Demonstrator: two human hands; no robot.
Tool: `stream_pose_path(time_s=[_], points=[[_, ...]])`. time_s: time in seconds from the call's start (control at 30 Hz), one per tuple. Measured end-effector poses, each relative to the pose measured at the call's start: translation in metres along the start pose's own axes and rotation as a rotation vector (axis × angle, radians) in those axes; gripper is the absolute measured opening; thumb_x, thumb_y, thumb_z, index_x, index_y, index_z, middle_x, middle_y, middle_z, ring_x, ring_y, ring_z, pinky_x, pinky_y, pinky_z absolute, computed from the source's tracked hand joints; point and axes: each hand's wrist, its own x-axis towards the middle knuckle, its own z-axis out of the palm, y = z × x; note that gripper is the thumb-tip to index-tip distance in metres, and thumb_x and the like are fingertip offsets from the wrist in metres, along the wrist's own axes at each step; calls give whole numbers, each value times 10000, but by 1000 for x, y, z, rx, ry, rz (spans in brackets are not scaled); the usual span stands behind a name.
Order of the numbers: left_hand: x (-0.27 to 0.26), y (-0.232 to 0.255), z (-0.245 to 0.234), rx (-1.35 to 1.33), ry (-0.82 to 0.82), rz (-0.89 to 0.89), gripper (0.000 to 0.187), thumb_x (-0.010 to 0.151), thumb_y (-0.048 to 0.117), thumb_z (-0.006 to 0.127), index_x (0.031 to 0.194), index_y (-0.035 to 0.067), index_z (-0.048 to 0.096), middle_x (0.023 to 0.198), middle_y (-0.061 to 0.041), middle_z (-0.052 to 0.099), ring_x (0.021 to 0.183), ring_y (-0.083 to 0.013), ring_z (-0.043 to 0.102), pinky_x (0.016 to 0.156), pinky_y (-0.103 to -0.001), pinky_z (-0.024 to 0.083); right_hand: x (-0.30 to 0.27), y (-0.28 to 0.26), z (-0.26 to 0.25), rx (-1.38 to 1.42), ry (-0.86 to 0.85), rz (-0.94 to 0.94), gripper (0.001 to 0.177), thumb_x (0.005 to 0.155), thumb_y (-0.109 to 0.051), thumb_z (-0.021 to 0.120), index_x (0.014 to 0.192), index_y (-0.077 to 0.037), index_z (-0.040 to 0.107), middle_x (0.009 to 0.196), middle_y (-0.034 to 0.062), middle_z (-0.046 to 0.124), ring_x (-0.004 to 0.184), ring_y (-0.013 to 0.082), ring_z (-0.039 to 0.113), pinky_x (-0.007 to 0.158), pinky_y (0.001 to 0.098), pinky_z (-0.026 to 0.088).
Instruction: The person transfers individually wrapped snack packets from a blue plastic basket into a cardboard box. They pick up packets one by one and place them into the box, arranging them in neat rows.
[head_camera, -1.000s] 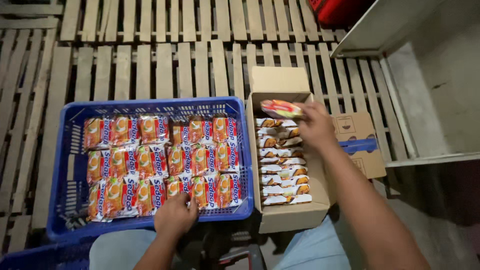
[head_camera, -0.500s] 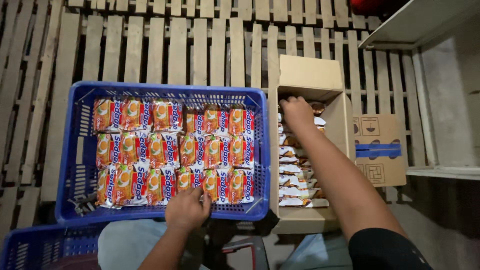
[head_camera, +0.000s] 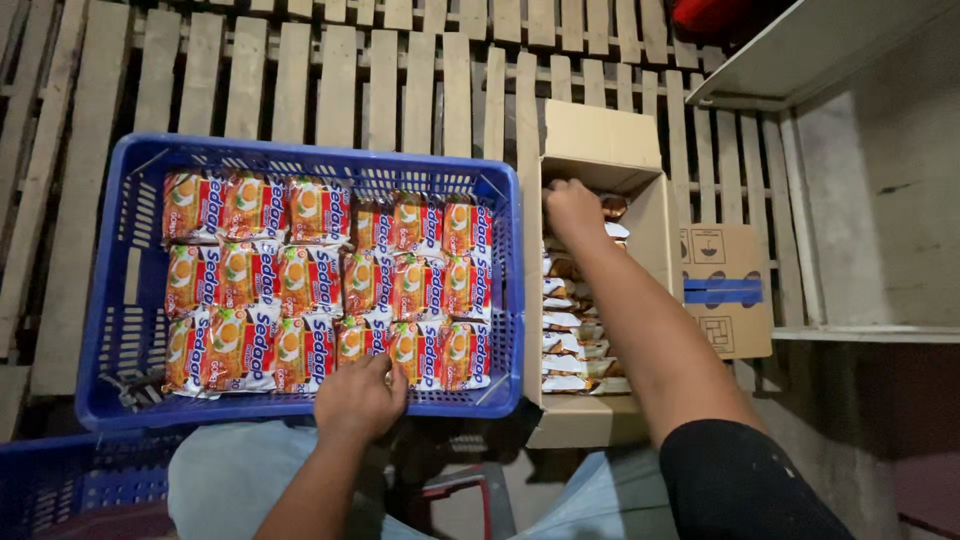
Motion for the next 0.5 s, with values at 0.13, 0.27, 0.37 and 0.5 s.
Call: stream_pose_path(time_s=[0.13,0.27,0.37,0.5], points=[[4,-9,28,-19,202,72,411,1000,472,527,951,166,797,913,-93,781,815,-402,739,653,-566,571,1,-3,10,18,56,3,133,871,-159,698,971,-89,751,886,127,693,805,409,653,556,588,521],[11,-13,30,-38,299,110,350,974,441,561,839,184,756,837,-66,746,785,-400,696,605,-566,557,9,-3,12,67,53,34,143,875,-125,678,980,-83,765,898,161,706,829,419,682,626,576,565],[10,-8,21,-36,95,57,376,1009,481,496,936,204,739,928,-48,755,873,-373,705,672,-547,580,-2,-6,-24,173,-77,51,202,902,-109,634,1054,-103,767,969,183,721,887,455,702,709,605,553],[10,-7,22,-15,81,25,388,997,481,491,976,205,763,992,-63,779,919,-371,728,703,-548,591,-32,-3,-64,486,-84,155,577,903,-113,519,1444,-29,703,1529,206,659,1436,365,591,1233,457,442]])
